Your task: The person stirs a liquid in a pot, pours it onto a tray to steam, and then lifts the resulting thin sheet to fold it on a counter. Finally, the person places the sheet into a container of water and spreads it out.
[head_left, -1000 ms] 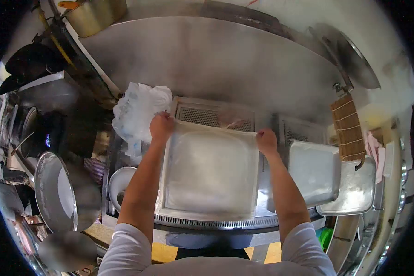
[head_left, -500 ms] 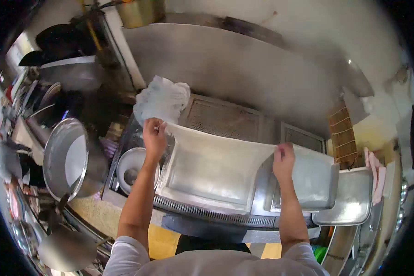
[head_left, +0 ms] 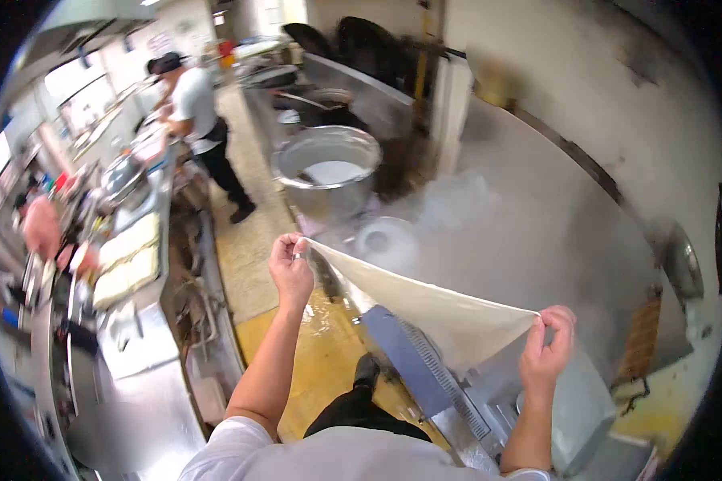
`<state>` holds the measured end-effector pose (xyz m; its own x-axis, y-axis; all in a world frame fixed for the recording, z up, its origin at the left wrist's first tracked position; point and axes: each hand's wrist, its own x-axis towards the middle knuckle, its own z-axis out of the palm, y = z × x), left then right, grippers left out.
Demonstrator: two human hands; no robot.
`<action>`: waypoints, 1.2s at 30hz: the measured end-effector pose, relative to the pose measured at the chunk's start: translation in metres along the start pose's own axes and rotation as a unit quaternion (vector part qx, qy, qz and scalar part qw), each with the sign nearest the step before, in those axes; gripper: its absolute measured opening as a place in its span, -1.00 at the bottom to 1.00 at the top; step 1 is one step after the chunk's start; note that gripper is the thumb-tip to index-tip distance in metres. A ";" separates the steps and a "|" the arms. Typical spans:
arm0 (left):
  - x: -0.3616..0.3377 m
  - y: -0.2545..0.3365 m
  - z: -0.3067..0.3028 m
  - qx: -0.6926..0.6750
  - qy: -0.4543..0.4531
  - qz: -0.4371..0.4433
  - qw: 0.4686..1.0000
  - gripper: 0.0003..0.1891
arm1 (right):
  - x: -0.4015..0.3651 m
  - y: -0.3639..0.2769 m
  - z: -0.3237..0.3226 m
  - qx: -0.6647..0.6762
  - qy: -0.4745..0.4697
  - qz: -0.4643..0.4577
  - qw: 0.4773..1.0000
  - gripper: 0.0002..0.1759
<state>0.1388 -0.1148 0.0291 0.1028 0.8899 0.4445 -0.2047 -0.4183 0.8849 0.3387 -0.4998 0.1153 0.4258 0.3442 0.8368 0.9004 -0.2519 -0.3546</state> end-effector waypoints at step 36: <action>-0.329 0.377 -0.839 0.559 0.621 0.004 0.549 -0.89 | -0.177 -0.958 0.394 0.602 -0.377 -0.346 0.613 -0.86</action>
<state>-0.7884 -0.4125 0.0999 -0.7791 0.0343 0.6260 0.5973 0.3438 0.7246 -0.5646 0.0372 0.1423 -0.5839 0.4259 0.6911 0.1077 0.8845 -0.4540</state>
